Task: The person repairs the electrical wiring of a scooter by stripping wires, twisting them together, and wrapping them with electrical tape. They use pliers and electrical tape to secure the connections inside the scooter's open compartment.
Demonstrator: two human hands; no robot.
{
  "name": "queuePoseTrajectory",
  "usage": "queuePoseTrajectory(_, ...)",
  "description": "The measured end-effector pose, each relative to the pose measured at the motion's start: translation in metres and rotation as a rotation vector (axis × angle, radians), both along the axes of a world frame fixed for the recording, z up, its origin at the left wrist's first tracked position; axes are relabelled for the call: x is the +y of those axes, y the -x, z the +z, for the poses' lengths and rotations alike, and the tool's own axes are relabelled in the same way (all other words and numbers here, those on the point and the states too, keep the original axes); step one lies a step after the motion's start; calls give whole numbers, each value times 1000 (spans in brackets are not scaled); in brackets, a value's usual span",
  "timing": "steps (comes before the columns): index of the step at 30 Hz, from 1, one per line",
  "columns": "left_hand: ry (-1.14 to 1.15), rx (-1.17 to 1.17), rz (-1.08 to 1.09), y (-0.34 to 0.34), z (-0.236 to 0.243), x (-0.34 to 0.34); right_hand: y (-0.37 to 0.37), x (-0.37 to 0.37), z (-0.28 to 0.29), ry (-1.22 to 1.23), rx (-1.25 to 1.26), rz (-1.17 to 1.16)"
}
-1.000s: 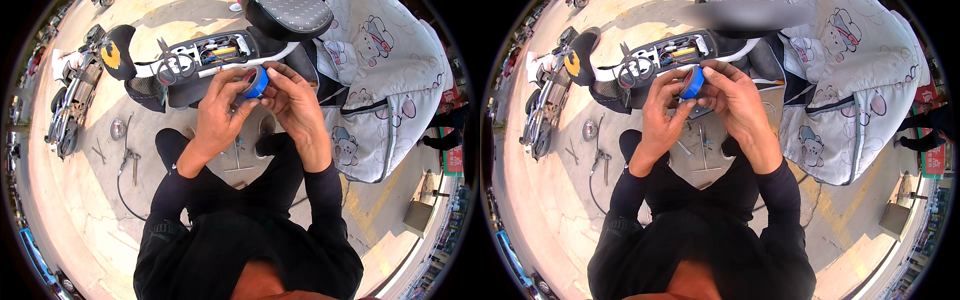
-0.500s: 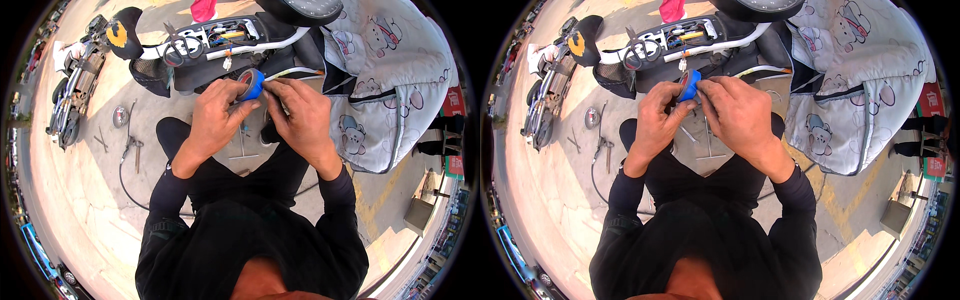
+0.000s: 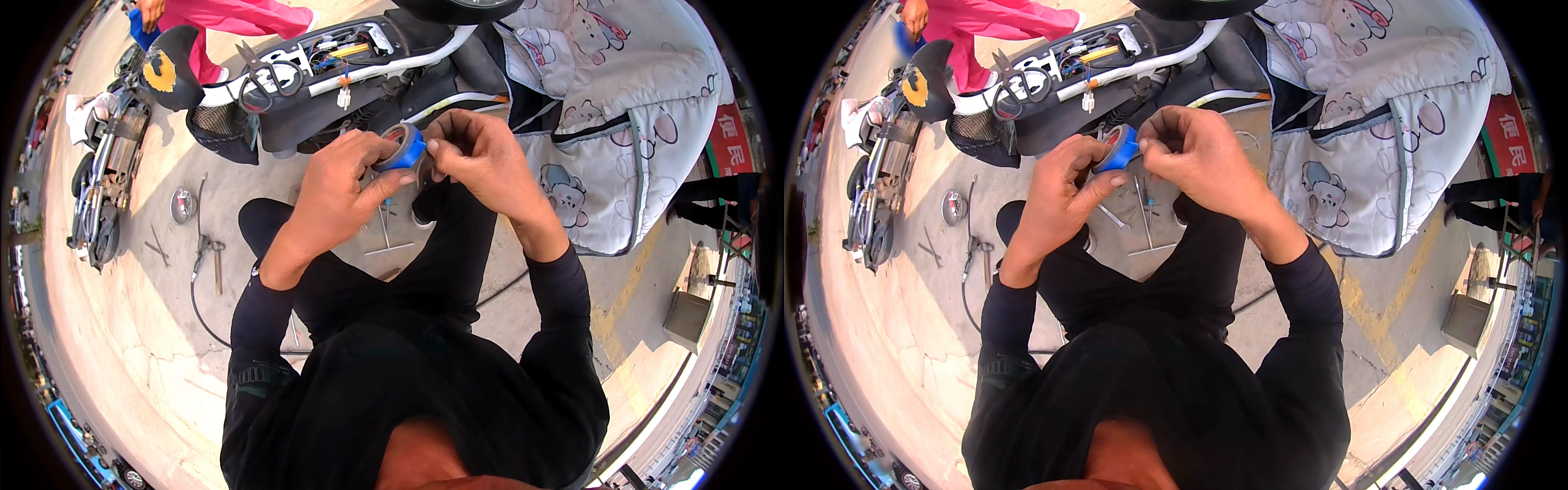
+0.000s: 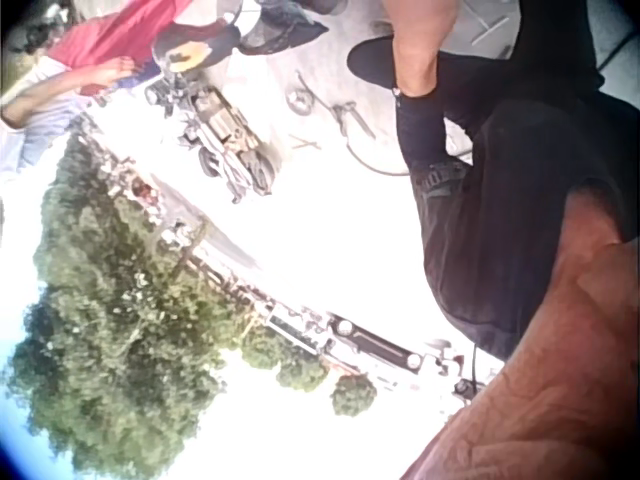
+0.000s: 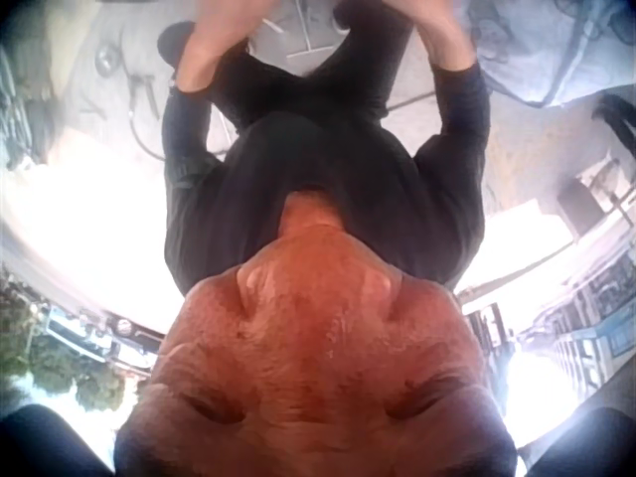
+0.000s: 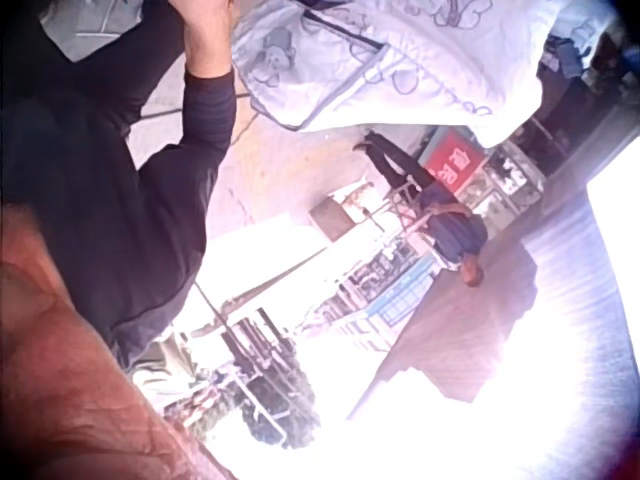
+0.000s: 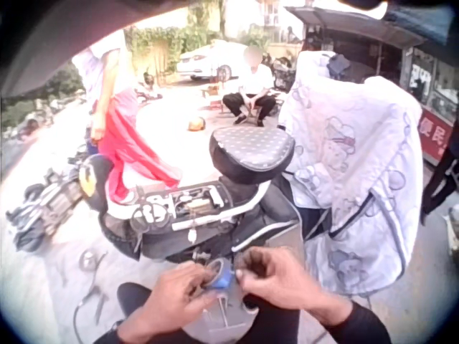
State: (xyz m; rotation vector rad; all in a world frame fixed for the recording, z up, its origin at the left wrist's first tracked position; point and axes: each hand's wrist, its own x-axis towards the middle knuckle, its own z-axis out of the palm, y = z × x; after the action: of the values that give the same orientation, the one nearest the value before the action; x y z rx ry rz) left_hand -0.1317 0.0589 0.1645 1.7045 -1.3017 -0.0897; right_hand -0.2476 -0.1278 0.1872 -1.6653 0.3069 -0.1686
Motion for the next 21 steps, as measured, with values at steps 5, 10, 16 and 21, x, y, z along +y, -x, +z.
queuePoseTrajectory(5, -8, 88, -28, -1, -9, -2, 9, -6, -10, 41, -64, 19)
queuePoseTrajectory(10, -108, -42, 9, 0, -14, -2, 20, -8, -16, 463, -211, -32)
queuePoseTrajectory(16, -115, 222, -51, 7, -24, -21, 21, -10, -5, 736, -115, -105)
queuePoseTrajectory(21, -68, 545, -151, -5, -42, -16, 40, -38, -18, 410, -82, -234)
